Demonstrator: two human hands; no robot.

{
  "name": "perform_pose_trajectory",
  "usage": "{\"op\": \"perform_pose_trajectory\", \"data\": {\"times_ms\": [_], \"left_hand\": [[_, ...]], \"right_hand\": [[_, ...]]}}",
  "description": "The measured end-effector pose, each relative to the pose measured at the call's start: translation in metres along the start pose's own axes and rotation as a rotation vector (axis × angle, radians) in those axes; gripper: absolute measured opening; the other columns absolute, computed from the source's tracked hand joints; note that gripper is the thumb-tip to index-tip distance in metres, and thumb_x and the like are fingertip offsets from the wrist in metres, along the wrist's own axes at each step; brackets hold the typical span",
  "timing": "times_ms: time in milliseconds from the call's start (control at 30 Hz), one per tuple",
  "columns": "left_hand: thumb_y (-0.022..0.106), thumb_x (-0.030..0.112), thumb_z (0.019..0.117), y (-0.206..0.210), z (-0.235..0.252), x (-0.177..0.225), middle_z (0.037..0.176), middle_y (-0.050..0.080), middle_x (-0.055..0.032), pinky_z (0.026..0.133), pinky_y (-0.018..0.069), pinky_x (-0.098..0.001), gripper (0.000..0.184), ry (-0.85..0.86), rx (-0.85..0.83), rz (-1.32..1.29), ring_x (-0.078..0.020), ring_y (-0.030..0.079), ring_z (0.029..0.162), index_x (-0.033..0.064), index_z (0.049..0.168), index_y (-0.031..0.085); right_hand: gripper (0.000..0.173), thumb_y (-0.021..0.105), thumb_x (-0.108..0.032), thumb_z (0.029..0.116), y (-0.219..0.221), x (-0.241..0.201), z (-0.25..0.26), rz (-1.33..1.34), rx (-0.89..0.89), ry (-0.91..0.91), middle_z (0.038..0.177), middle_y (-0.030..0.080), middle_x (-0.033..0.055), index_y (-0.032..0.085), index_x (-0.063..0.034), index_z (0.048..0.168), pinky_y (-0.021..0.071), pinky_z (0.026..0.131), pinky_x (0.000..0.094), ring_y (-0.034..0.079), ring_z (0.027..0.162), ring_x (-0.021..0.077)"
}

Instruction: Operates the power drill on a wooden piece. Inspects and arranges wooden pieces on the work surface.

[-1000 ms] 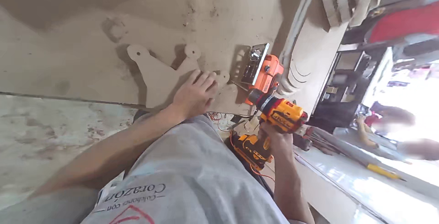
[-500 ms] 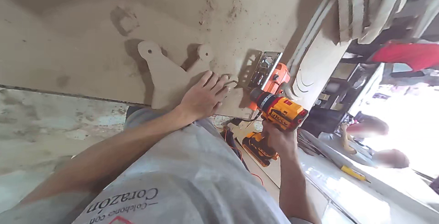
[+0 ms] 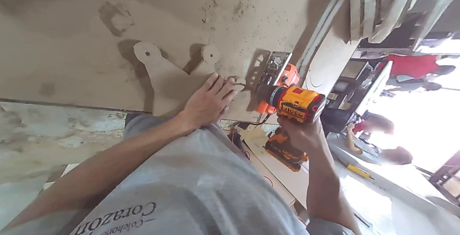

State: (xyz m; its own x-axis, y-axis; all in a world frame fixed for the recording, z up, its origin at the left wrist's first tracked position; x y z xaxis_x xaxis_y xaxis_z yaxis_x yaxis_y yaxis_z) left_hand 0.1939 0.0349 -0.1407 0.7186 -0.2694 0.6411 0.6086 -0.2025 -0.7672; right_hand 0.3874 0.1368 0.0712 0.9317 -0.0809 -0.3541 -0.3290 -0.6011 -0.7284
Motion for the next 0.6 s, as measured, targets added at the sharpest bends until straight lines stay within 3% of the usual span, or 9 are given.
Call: {"op": "perform_pose_trajectory", "data": {"times_ms": [133, 333, 467, 600], "left_hand": [[0.032, 0.035, 0.1073, -0.002, 0.001, -0.001, 0.162, 0.038, -0.0179, 0.125, 0.0151, -0.0607, 0.051, 0.013, 0.005, -0.032, -0.0397, 0.033, 0.151, 0.0143, 0.149, 0.053], [0.034, 0.032, 0.1059, -0.001, 0.001, -0.002, 0.160, 0.040, -0.0197, 0.124, 0.0172, -0.0623, 0.050, 0.021, 0.023, -0.043, -0.0413, 0.036, 0.149, 0.0118, 0.146, 0.055], [0.036, 0.028, 0.1062, -0.005, 0.006, -0.003, 0.157, 0.044, -0.0203, 0.123, 0.0209, -0.0617, 0.047, 0.026, 0.035, -0.017, -0.0408, 0.042, 0.145, 0.0088, 0.142, 0.058], [0.048, 0.027, 0.1041, -0.009, 0.032, 0.000, 0.122, 0.065, -0.0171, 0.110, 0.0400, -0.0546, 0.035, -0.018, 0.155, -0.053, -0.0359, 0.061, 0.117, 0.0035, 0.125, 0.063]], "right_hand": [[0.034, 0.074, -0.031, 0.0862, -0.010, -0.006, 0.010, -0.132, -0.023, -0.005, 0.091, 0.072, -0.0063, 0.066, -0.0118, 0.114, 0.0624, 0.070, 0.0278, 0.070, 0.076, 0.0030], [0.027, 0.072, -0.027, 0.0866, -0.013, -0.015, 0.014, -0.075, -0.068, 0.037, 0.083, 0.071, -0.0066, 0.066, -0.0137, 0.109, 0.0617, 0.060, 0.0281, 0.068, 0.065, 0.0055], [0.026, 0.072, -0.026, 0.0870, -0.019, -0.014, 0.008, -0.086, -0.058, 0.031, 0.083, 0.070, -0.0075, 0.066, -0.0132, 0.109, 0.0607, 0.062, 0.0257, 0.068, 0.066, 0.0039], [0.028, 0.072, -0.026, 0.0879, -0.023, -0.016, 0.003, -0.058, -0.066, 0.024, 0.086, 0.071, -0.0069, 0.066, -0.0133, 0.111, 0.0610, 0.062, 0.0265, 0.068, 0.068, 0.0049]]}}
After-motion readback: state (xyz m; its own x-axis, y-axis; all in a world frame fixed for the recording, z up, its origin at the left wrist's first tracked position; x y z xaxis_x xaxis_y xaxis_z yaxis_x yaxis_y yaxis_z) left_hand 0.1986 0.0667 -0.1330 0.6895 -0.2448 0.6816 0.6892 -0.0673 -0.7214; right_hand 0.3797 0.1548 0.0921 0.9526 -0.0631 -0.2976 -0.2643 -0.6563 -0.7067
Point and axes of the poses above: each hand's wrist, its own z-axis towards the middle knuckle, its own y-axis out of the palm, x = y × z, the point moved 2 cm from there along z, towards the middle knuckle
